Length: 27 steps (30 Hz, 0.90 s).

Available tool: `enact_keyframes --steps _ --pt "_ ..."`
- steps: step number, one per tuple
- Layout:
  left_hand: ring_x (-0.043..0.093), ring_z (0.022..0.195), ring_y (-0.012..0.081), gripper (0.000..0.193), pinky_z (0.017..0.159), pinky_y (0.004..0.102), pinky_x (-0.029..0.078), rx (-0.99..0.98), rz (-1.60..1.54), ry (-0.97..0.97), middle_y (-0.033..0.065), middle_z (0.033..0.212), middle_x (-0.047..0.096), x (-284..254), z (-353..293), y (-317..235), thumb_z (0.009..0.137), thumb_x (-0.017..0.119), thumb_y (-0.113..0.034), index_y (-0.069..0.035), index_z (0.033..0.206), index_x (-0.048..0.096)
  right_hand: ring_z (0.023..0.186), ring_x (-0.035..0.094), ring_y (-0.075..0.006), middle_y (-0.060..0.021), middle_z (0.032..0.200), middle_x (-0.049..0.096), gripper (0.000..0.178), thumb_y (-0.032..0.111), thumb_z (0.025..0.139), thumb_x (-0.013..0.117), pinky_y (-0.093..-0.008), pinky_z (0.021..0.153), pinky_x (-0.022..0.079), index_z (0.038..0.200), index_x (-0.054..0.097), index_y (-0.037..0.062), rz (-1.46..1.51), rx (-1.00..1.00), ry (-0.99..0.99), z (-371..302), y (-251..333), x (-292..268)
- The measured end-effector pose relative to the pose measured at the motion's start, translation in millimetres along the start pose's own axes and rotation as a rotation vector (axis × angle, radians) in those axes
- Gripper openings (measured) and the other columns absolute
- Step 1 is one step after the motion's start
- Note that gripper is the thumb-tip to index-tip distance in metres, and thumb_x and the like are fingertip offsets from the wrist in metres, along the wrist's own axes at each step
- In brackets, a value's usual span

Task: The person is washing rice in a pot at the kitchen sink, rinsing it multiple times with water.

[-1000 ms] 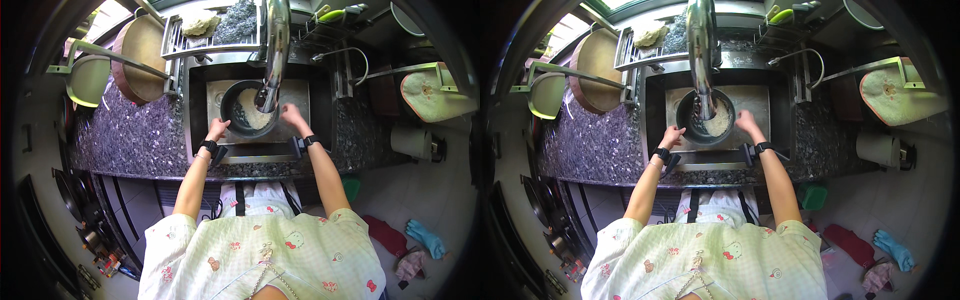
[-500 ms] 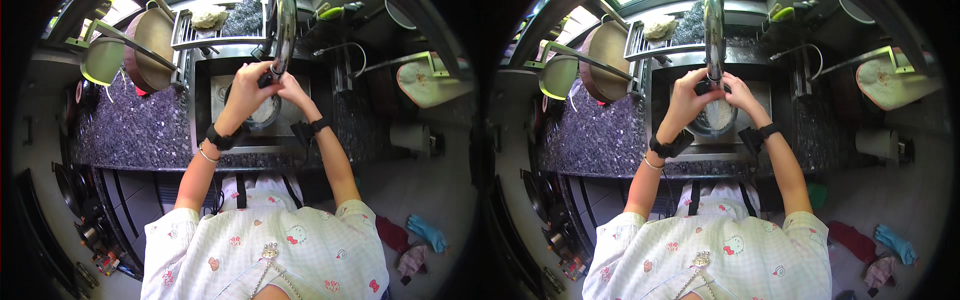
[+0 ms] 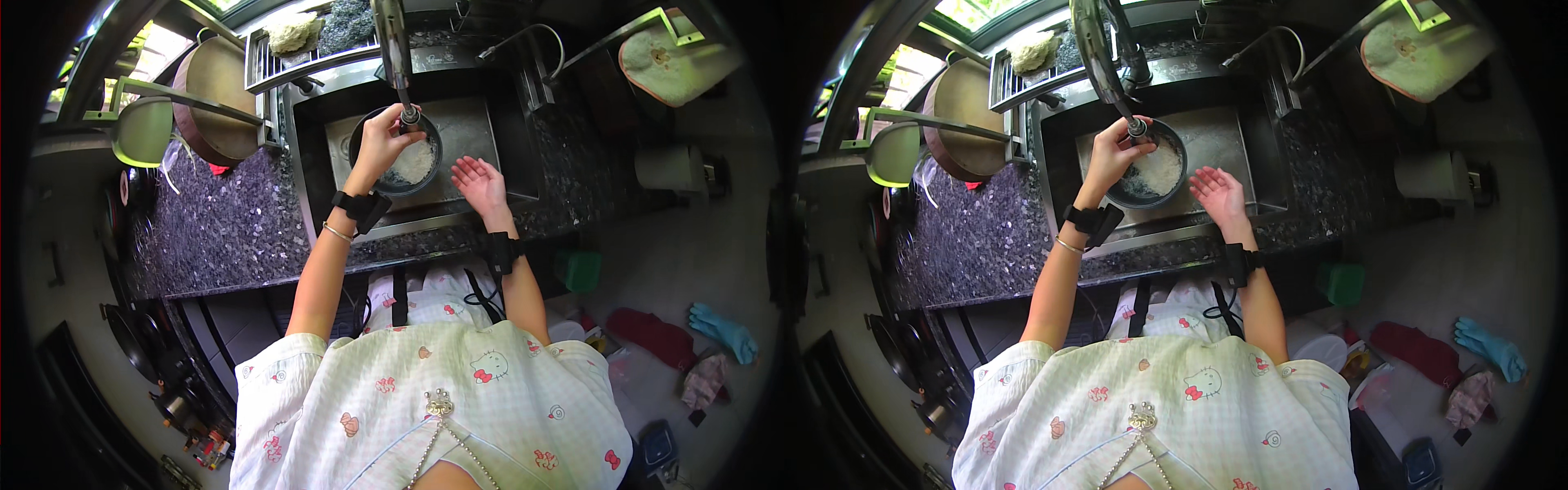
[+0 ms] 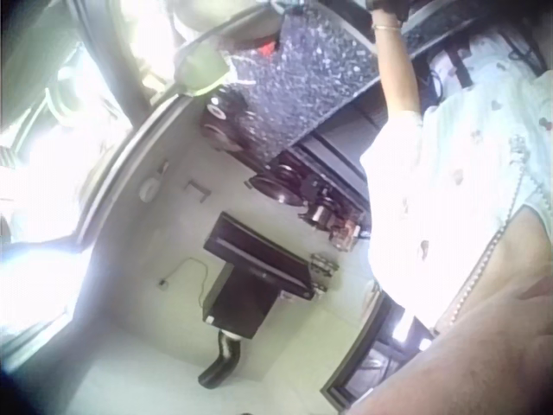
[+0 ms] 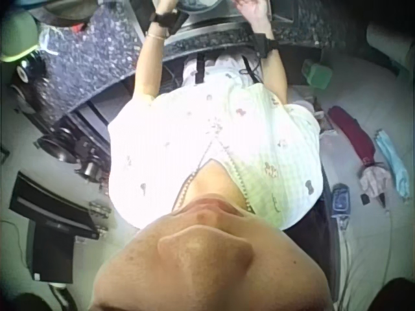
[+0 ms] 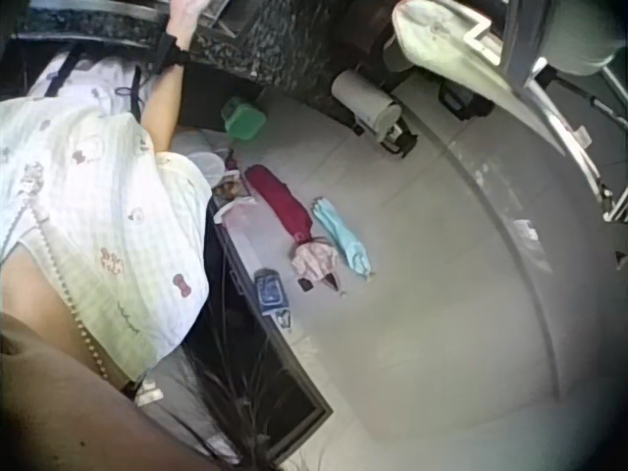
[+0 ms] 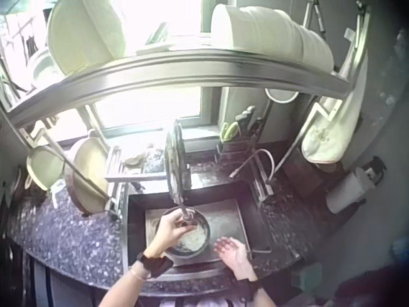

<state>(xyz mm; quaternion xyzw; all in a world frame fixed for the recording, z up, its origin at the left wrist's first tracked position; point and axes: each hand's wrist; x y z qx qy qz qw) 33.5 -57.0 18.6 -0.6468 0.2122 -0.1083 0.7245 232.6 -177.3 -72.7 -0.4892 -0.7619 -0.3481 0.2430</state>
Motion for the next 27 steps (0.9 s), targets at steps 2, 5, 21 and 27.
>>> enact_keyframes --steps 2,5,21,27 --pt "0.055 0.082 0.005 0.035 0.076 0.0211 0.049 -0.017 -0.075 0.029 0.0 0.086 0.059 5 0 -2 0.073 0.065 0.006 0.001 0.107 0.057 0.096 0.057 -0.0314 -0.018 0.105 0.057 0.03 0.022 0.087 0.047 -0.0422 0.081 0.046 0.104 0.052 -0.0024 -0.057 -0.008 0.037 5 -4 1" --pt "0.056 0.08 0.0059 0.035 0.076 0.0215 0.049 -0.056 -0.163 0.044 0.0 0.086 0.059 4 -9 -3 0.073 0.066 0.006 0.001 0.107 0.056 0.094 0.058 -0.031 -0.0182 0.105 0.056 0.032 0.024 0.088 0.046 -0.042 0.08 0.046 0.104 0.052 -0.0026 -0.323 0.04 0.14 35 -19 17" --pt "0.053 0.088 0.0063 0.036 0.08 0.0229 0.046 -0.059 -0.075 -0.012 0.0012 0.095 0.058 -11 -8 -6 0.072 0.065 0.007 0.003 0.107 0.056 0.116 0.044 -0.0307 -0.0197 0.121 0.047 0.049 0.032 0.093 0.025 -0.0437 0.099 0.034 0.12 0.039 -0.0067 0.267 0.17 -0.009 154 -87 66" --pt "0.053 0.079 0.0045 0.036 0.075 0.0215 0.046 0.0 -0.008 -0.041 -0.0014 0.084 0.057 -14 -1 -5 0.071 0.064 0.008 0.001 0.107 0.058 0.121 0.035 -0.0369 -0.0232 0.128 0.037 0.04 0.019 0.092 0.032 -0.0462 0.106 0.026 0.121 0.035 -0.0089 0.076 0.233 0.163 120 -71 64"
Point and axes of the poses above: each hand's wrist, its own z-axis towards the middle knuckle, its own x-axis out of the palm, y = z × x
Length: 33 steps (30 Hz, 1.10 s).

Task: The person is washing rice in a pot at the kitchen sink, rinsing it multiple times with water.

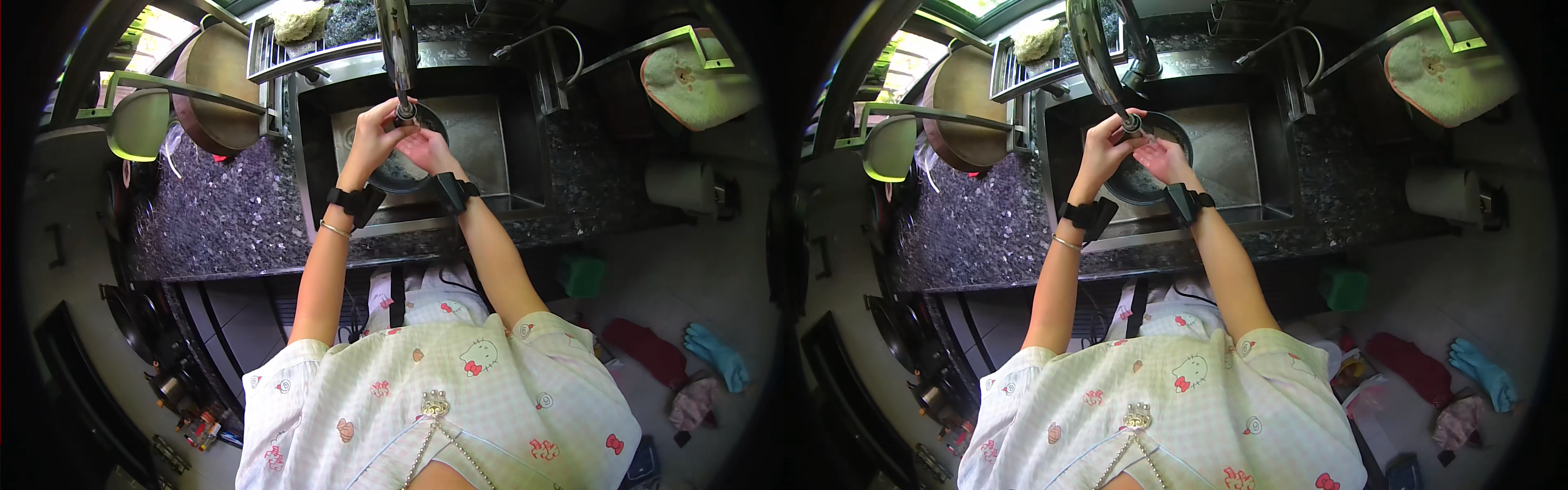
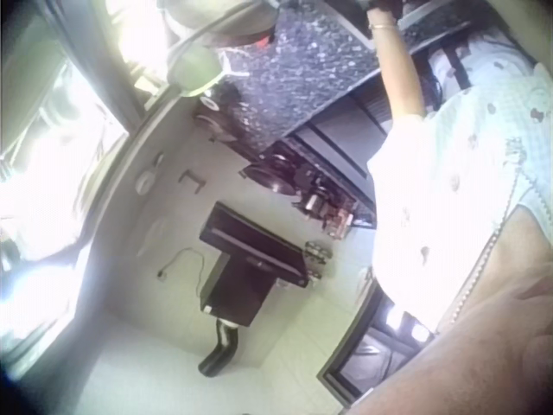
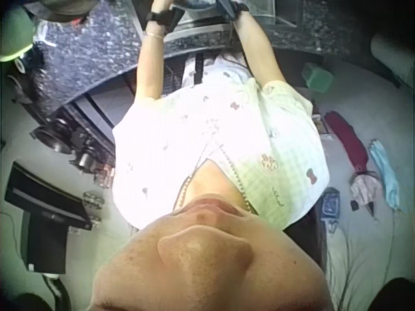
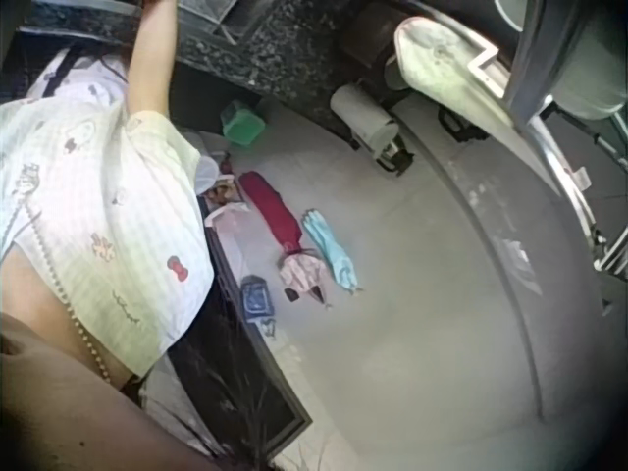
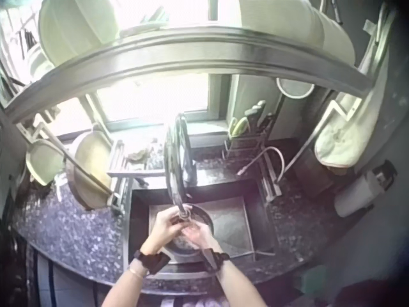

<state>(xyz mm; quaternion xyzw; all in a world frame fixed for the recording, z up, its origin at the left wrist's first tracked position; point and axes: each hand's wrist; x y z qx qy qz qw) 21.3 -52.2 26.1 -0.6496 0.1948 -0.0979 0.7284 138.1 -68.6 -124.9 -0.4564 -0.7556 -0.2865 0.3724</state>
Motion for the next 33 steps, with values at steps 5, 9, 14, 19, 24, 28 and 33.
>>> enact_keyframes --steps 5,9,14,19,24,28,33 --pt "0.055 0.082 0.0053 0.037 0.079 0.0231 0.047 0.001 -0.017 -0.006 -0.0005 0.085 0.06 -1 -1 0 0.072 0.064 0.008 0.001 0.107 0.058 0.099 0.055 -0.0344 -0.021 0.114 0.05 0.036 0.021 0.089 0.044 -0.0443 0.086 0.047 0.111 0.044 -0.0068 -0.258 -0.026 -0.191 -42 32 -22" --pt "0.055 0.085 0.0055 0.038 0.081 0.0235 0.046 0.044 0.153 -0.004 0.0005 0.089 0.06 -10 5 4 0.071 0.066 0.006 0.0 0.107 0.058 0.084 0.061 -0.0269 -0.0158 0.097 0.058 0.029 0.022 0.089 0.047 -0.0369 0.07 0.052 0.104 0.051 -0.0032 -0.597 -0.138 -0.234 -83 44 -44" --pt "0.053 0.085 0.0045 0.041 0.079 0.0214 0.046 0.085 0.079 -0.02 -0.0015 0.094 0.059 6 19 8 0.069 0.068 0.007 0.0 0.109 0.058 0.064 0.059 -0.0169 -0.0076 0.07 0.058 0.021 0.018 0.089 0.048 -0.0279 0.058 0.048 0.086 0.056 -0.0009 -0.69 -0.284 -0.128 -111 49 -67" --pt "0.054 0.084 0.0043 0.037 0.075 0.0203 0.046 0.01 -0.061 0.004 -0.002 0.086 0.057 23 11 5 0.072 0.066 0.007 0.0 0.108 0.058 0.061 0.057 -0.0142 -0.0045 0.065 0.056 0.018 0.014 0.089 0.048 -0.0267 0.058 0.046 0.087 0.057 -0.001 -0.631 -0.324 -0.027 -130 50 -76" --pt "0.053 0.083 0.0033 0.038 0.075 0.0197 0.045 0.026 0.013 -0.02 -0.0022 0.089 0.059 15 7 2 0.071 0.067 0.005 0.0 0.107 0.059 0.057 0.055 -0.0129 -0.0053 0.065 0.057 0.017 0.01 0.086 0.048 -0.0241 0.054 0.045 0.092 0.059 -0.0022 -0.847 -0.363 -0.284 -142 49 -80" --pt "0.056 0.079 0.0059 0.04 0.076 0.0231 0.048 0.112 0.106 -0.097 0.0003 0.081 0.061 11 22 4 0.066 0.071 0.005 -0.002 0.104 0.06 0.055 0.055 -0.0127 -0.0062 0.064 0.058 0.015 0.004 0.082 0.046 -0.0232 0.052 0.044 0.083 0.06 -0.0021 -0.93 -0.402 -0.203 -140 50 -110" --pt "0.053 0.082 0.0029 0.036 0.074 0.0195 0.045 0.127 -0.001 -0.048 -0.0005 0.096 0.061 25 25 10 0.069 0.07 0.004 0.001 0.104 0.06 0.056 0.055 -0.013 -0.0071 0.063 0.057 0.015 0.001 0.079 0.045 -0.0235 0.053 0.044 0.077 0.06 -0.0021 -0.691 -0.483 -0.149 -146 52 -108"
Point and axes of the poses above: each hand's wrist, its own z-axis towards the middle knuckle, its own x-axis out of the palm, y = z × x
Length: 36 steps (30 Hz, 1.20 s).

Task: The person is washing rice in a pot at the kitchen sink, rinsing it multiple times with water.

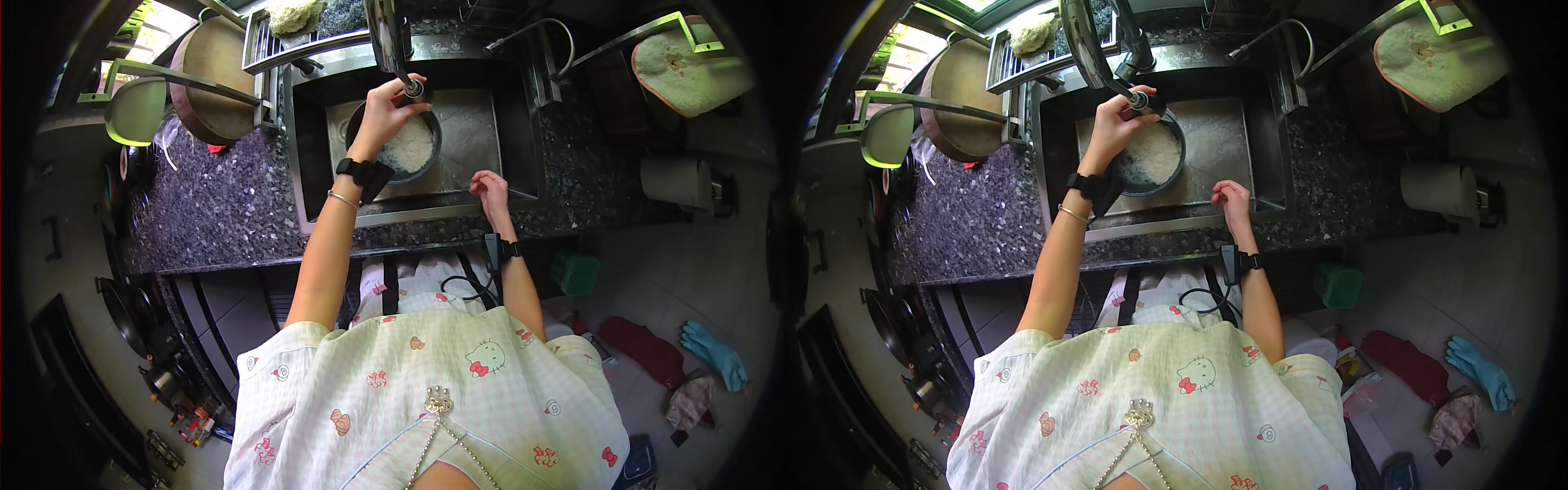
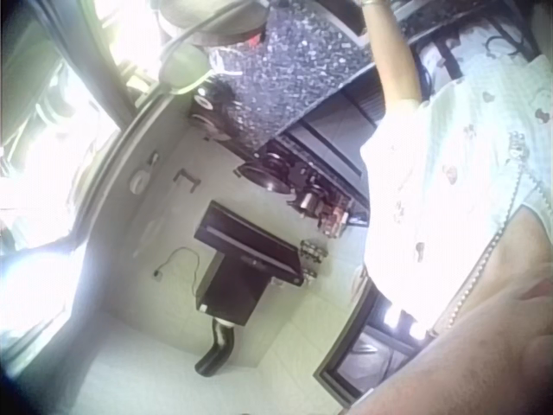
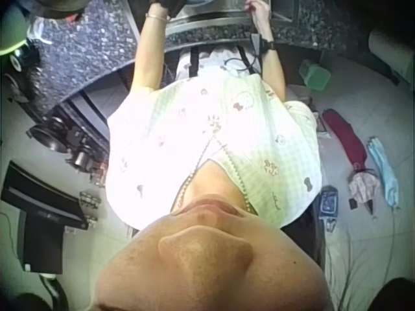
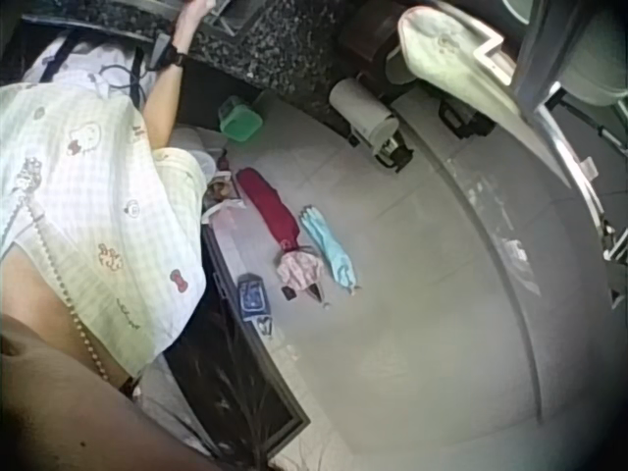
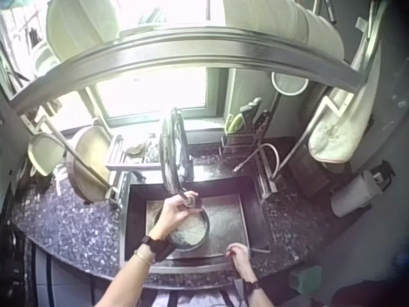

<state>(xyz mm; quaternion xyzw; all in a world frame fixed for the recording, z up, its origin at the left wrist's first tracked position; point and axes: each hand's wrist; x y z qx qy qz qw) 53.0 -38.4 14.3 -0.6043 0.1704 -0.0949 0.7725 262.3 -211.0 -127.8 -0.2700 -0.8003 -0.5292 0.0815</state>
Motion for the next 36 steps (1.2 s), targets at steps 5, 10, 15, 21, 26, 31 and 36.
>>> enact_keyframes --steps 5,10,15,21,26,31,36 --pt "0.056 0.081 0.0042 0.035 0.075 0.0203 0.047 -0.069 0.015 0.043 0.0011 0.088 0.062 10 -12 -14 0.071 0.067 0.007 0.002 0.105 0.058 0.058 0.056 -0.0129 -0.007 0.065 0.058 0.016 0.003 0.081 0.046 -0.0229 0.054 0.044 0.088 0.06 -0.0024 0.012 0.018 -0.012 -3 10 -7" --pt "0.061 0.079 0.0086 0.035 0.074 0.0234 0.051 -0.086 -0.04 0.09 0.0037 0.083 0.062 4 -22 -11 0.073 0.065 0.008 0.003 0.106 0.056 0.061 0.057 -0.011 -0.0057 0.073 0.061 0.02 0.008 0.085 0.05 -0.0199 0.053 0.043 0.101 0.058 -0.0003 -0.069 0.062 -0.037 -8 24 7" --pt "0.06 0.075 0.0085 0.03 0.074 0.0261 0.05 -0.119 -0.026 0.107 0.0029 0.08 0.063 -6 -30 -21 0.07 0.069 0.003 -0.001 0.098 0.059 0.062 0.057 -0.0103 -0.0051 0.076 0.061 0.019 0.013 0.087 0.053 -0.02 0.052 0.043 0.102 0.058 0.0021 -0.106 0.118 -0.023 -6 27 10" --pt "0.058 0.084 0.0095 0.035 0.077 0.026 0.049 -0.018 0.292 0.098 0.0035 0.089 0.063 -42 -31 -22 0.069 0.07 0.0 -0.001 0.103 0.06 0.062 0.058 -0.0108 -0.0058 0.077 0.062 0.018 0.013 0.087 0.053 -0.0205 0.051 0.044 0.1 0.059 0.0018 -0.116 0.126 -0.034 -2 27 7" --pt "0.057 0.09 0.0102 0.041 0.084 0.0286 0.048 0.003 0.235 0.089 0.005 0.097 0.062 -33 -10 -7 0.068 0.07 0.003 -0.002 0.107 0.058 0.062 0.058 -0.0111 -0.0063 0.077 0.062 0.018 0.013 0.087 0.054 -0.0205 0.05 0.044 0.099 0.059 0.0015 -0.123 0.153 -0.033 0 21 6" --pt "0.057 0.092 0.0102 0.042 0.084 0.029 0.048 0.008 0.216 0.154 0.0052 0.097 0.062 -26 -11 -8 0.069 0.071 0.001 -0.002 0.108 0.058 0.062 0.059 -0.0114 -0.0067 0.077 0.062 0.018 0.013 0.086 0.054 -0.0206 0.05 0.044 0.099 0.059 0.0014 -0.132 0.174 -0.036 -1 20 4" --pt "0.056 0.095 0.0144 0.041 0.084 0.0305 0.048 0.017 0.259 0.197 0.0046 0.102 0.057 -32 -7 -13 0.068 0.072 -0.001 -0.004 0.106 0.058 0.062 0.058 -0.0118 -0.007 0.077 0.062 0.018 0.013 0.086 0.055 -0.0206 0.051 0.045 0.098 0.059 0.0014 -0.11 0.161 -0.032 -1 16 -5"
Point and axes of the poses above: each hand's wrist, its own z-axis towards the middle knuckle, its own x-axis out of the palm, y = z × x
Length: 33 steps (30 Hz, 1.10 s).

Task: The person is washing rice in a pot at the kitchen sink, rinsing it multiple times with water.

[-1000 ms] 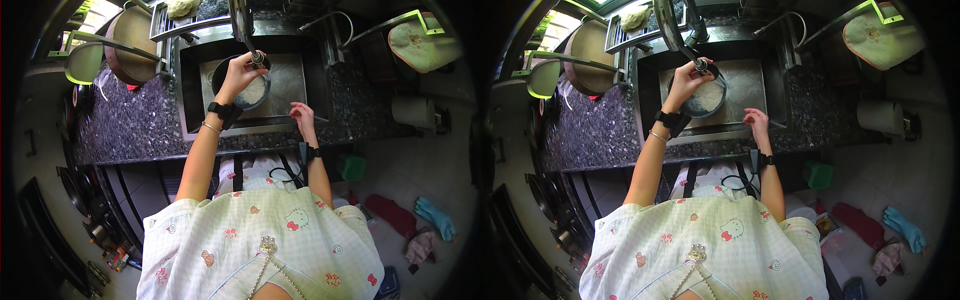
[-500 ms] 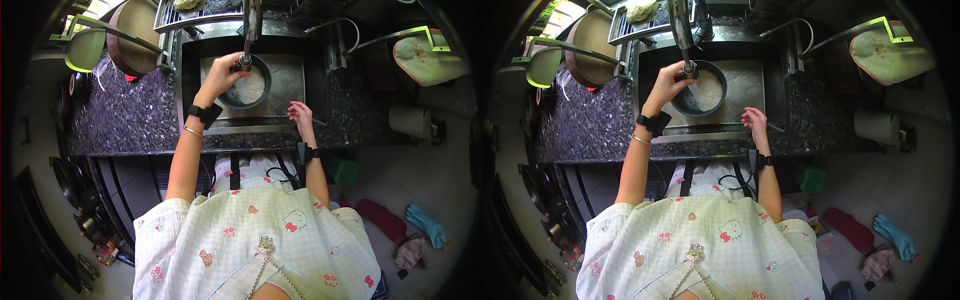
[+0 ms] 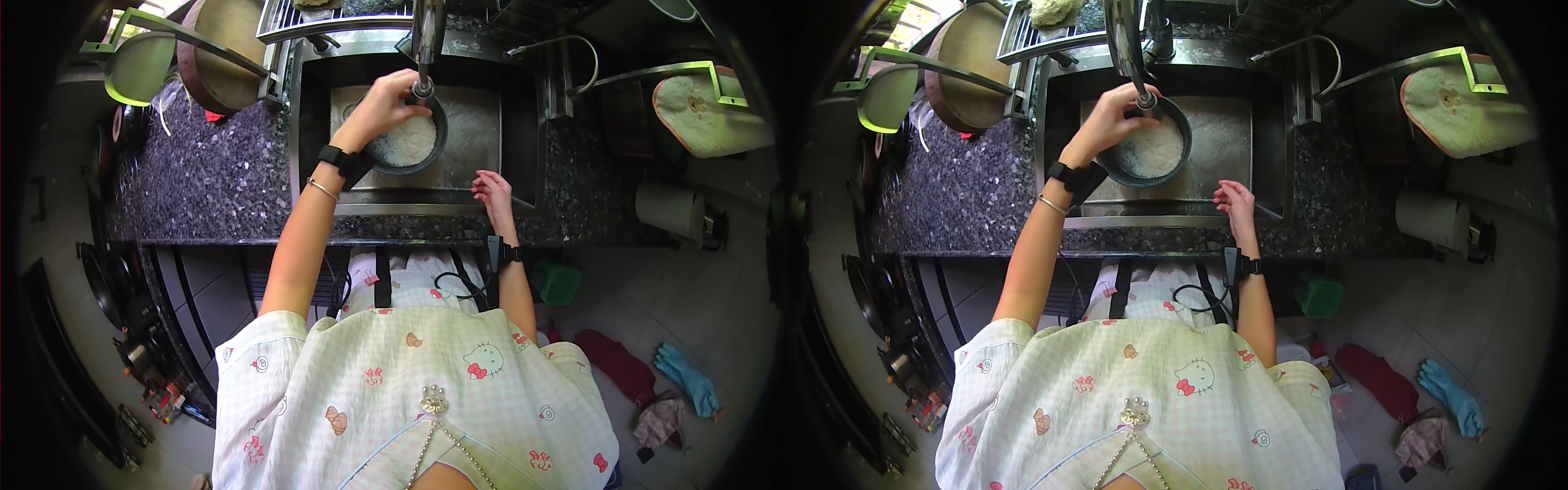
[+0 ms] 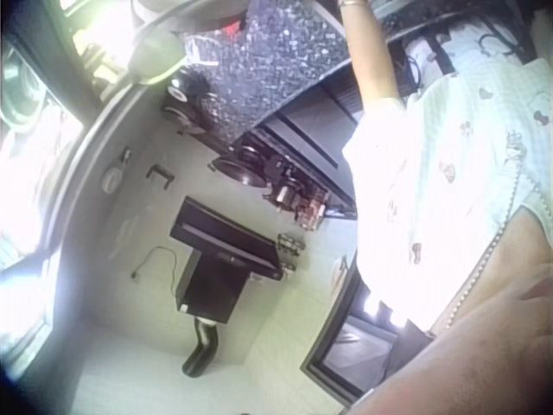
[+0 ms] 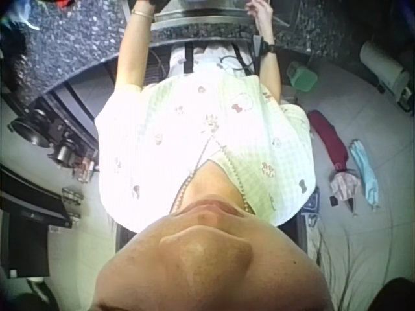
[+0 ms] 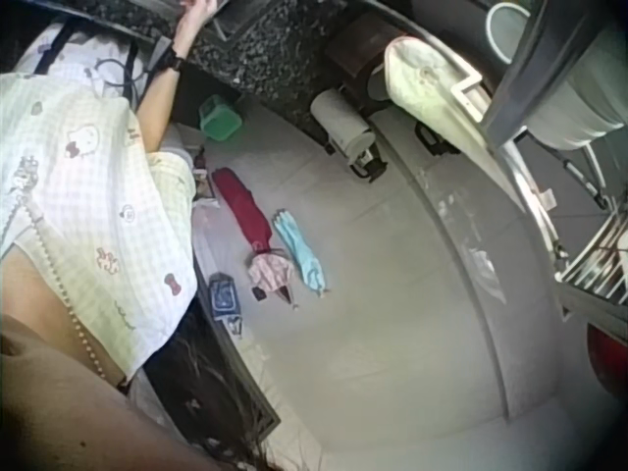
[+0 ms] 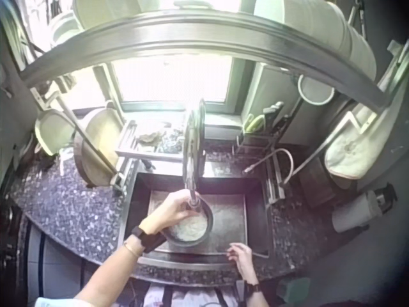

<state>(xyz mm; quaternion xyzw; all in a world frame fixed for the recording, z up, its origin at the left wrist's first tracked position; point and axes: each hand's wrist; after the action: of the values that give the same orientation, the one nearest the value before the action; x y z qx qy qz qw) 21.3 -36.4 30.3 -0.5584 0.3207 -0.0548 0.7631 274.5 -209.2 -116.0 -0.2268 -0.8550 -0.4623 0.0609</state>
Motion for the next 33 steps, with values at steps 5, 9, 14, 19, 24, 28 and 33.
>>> enact_keyframes --steps 5,9,14,19,24,28,33 --pt "0.056 0.097 0.0172 0.039 0.081 0.0315 0.049 0.011 0.073 -0.043 0.0048 0.104 0.055 -2 3 -5 0.067 0.073 -0.002 -0.003 0.102 0.057 0.062 0.058 -0.0118 -0.0066 0.076 0.061 0.018 0.013 0.086 0.056 -0.0205 0.051 0.044 0.098 0.059 0.0011 -0.028 0.014 0.006 0 2 4" --pt "0.057 0.098 0.0188 0.038 0.083 0.033 0.05 0.002 0.071 0.021 0.005 0.106 0.054 1 -2 -3 0.067 0.072 -0.004 -0.003 0.103 0.058 0.062 0.058 -0.0112 -0.0063 0.076 0.061 0.017 0.014 0.086 0.056 -0.0202 0.05 0.044 0.097 0.06 0.0015 -0.047 0.021 0.02 0 1 5" --pt "0.057 0.095 0.017 0.038 0.083 0.0309 0.05 -0.006 -0.019 0.035 0.0046 0.102 0.053 4 -4 -4 0.067 0.072 0.0 -0.001 0.102 0.058 0.061 0.058 -0.0107 -0.0062 0.076 0.061 0.017 0.014 0.086 0.056 -0.0201 0.05 0.044 0.097 0.06 0.002 -0.074 0.028 0.032 0 2 6" --pt "0.057 0.093 0.0156 0.038 0.078 0.0283 0.052 0.013 0.06 -0.03 0.0042 0.099 0.052 -3 -7 -5 0.067 0.073 -0.001 -0.001 0.102 0.058 0.061 0.057 -0.0106 -0.006 0.076 0.062 0.017 0.015 0.086 0.056 -0.0203 0.05 0.044 0.097 0.06 0.0021 -0.093 0.035 0.033 2 0 5" --pt "0.057 0.088 0.0158 0.038 0.078 0.029 0.05 -0.013 0.03 0.021 0.0046 0.094 0.052 -2 -10 -4 0.067 0.073 -0.002 -0.001 0.101 0.058 0.061 0.057 -0.011 -0.0063 0.076 0.062 0.018 0.016 0.086 0.056 -0.0205 0.05 0.044 0.097 0.06 0.0019 -0.13 0.046 0.032 3 0 6" --pt "0.056 0.088 0.0153 0.036 0.078 0.0288 0.05 0.015 -0.025 0.093 0.0045 0.093 0.051 5 -13 -9 0.068 0.072 -0.001 -0.001 0.101 0.057 0.061 0.057 -0.0111 -0.0064 0.076 0.062 0.018 0.015 0.086 0.056 -0.0205 0.051 0.044 0.097 0.06 0.0018 -0.12 0.047 0.048 3 0 5" --pt "0.055 0.089 0.015 0.036 0.08 0.0282 0.049 -0.03 -0.043 0.02 0.0038 0.096 0.05 -6 -18 -5 0.069 0.071 -0.001 -0.001 0.102 0.057 0.061 0.057 -0.0113 -0.0062 0.075 0.061 0.017 0.015 0.085 0.057 -0.0206 0.05 0.044 0.096 0.06 0.0018 -0.098 0.066 0.053 3 1 6"
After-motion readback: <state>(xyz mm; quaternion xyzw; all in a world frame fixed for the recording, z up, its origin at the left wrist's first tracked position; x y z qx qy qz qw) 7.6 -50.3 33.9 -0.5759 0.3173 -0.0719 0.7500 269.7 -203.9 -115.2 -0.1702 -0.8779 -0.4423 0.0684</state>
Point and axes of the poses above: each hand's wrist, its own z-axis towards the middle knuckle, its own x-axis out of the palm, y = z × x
